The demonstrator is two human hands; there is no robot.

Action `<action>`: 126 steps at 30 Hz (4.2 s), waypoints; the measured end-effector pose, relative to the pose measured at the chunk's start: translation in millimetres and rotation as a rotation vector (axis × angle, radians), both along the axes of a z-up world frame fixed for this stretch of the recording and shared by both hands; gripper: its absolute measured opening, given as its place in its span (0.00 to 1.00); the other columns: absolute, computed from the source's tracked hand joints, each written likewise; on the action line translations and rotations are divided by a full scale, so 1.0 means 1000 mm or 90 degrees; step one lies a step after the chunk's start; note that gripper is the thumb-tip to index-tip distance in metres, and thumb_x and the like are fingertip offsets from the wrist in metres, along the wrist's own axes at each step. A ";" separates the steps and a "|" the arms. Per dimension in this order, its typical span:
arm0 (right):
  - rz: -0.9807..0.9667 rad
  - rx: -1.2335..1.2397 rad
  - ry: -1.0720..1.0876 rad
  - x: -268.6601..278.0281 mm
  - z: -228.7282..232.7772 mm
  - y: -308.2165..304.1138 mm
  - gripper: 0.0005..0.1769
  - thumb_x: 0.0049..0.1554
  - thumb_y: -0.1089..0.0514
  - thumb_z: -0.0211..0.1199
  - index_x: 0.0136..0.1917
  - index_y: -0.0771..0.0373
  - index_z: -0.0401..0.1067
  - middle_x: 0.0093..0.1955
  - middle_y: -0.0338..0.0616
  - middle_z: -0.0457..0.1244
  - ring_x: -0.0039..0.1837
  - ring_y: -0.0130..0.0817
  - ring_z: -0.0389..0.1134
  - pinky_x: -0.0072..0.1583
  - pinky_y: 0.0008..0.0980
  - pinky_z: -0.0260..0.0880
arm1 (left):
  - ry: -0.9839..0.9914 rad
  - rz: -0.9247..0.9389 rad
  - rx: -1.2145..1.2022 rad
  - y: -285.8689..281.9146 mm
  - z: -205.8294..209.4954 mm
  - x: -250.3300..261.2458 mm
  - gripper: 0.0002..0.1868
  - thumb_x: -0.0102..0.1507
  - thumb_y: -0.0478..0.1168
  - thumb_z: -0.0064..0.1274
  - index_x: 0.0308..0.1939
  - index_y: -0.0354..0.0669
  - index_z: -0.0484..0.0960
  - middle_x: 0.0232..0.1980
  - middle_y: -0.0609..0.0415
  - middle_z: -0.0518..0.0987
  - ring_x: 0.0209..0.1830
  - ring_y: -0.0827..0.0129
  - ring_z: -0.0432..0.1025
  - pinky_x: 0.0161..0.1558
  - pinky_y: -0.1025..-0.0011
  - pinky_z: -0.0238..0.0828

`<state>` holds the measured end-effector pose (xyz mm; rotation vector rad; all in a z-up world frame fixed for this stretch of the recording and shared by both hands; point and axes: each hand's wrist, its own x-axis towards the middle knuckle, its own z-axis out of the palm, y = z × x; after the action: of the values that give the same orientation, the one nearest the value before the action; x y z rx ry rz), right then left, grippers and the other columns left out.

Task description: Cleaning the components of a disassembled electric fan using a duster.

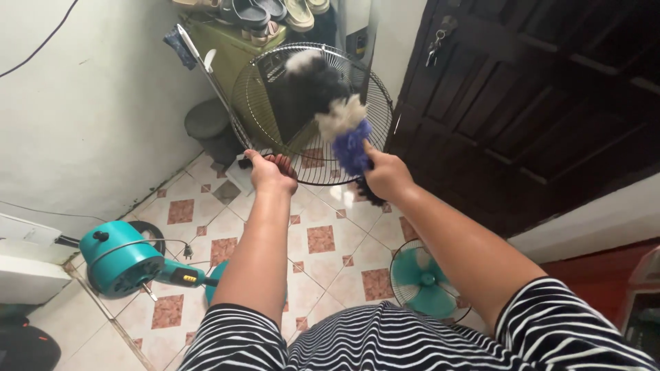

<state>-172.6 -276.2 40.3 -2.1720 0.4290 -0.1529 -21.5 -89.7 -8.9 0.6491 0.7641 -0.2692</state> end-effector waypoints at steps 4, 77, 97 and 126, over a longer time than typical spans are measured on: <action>0.011 -0.053 -0.076 0.009 -0.068 0.001 0.27 0.56 0.64 0.59 0.70 0.60 0.69 0.49 0.56 0.70 0.49 0.49 0.75 0.52 0.41 0.74 | 0.023 0.024 0.008 0.000 -0.016 0.012 0.34 0.66 0.74 0.38 0.25 0.49 0.66 0.20 0.61 0.70 0.18 0.71 0.65 0.22 0.76 0.60; 0.057 -0.205 -0.053 0.011 0.006 0.071 0.41 0.55 0.63 0.57 0.80 0.47 0.54 0.50 0.55 0.69 0.51 0.51 0.72 0.53 0.45 0.71 | -0.051 0.115 -0.067 0.059 0.021 0.004 0.37 0.67 0.76 0.31 0.20 0.50 0.58 0.17 0.61 0.60 0.17 0.71 0.54 0.24 0.72 0.51; 0.132 -0.328 -0.058 0.008 0.005 -0.001 0.38 0.53 0.65 0.58 0.77 0.48 0.64 0.51 0.54 0.70 0.52 0.50 0.72 0.56 0.41 0.71 | -0.174 -0.003 0.049 0.128 -0.001 0.011 0.31 0.66 0.74 0.33 0.25 0.54 0.59 0.21 0.62 0.56 0.20 0.70 0.52 0.25 0.68 0.51; 0.002 -0.143 -0.207 0.029 -0.044 -0.019 0.33 0.55 0.60 0.63 0.74 0.63 0.64 0.56 0.64 0.69 0.56 0.53 0.72 0.59 0.40 0.71 | -0.374 -0.143 0.161 0.127 -0.026 0.014 0.30 0.67 0.70 0.44 0.24 0.54 0.62 0.19 0.66 0.59 0.16 0.78 0.54 0.21 0.77 0.50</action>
<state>-143.4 -295.1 -4.0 -2.3112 0.2314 -0.5668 -7.9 37.4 -34.8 0.9975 0.1589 -0.1724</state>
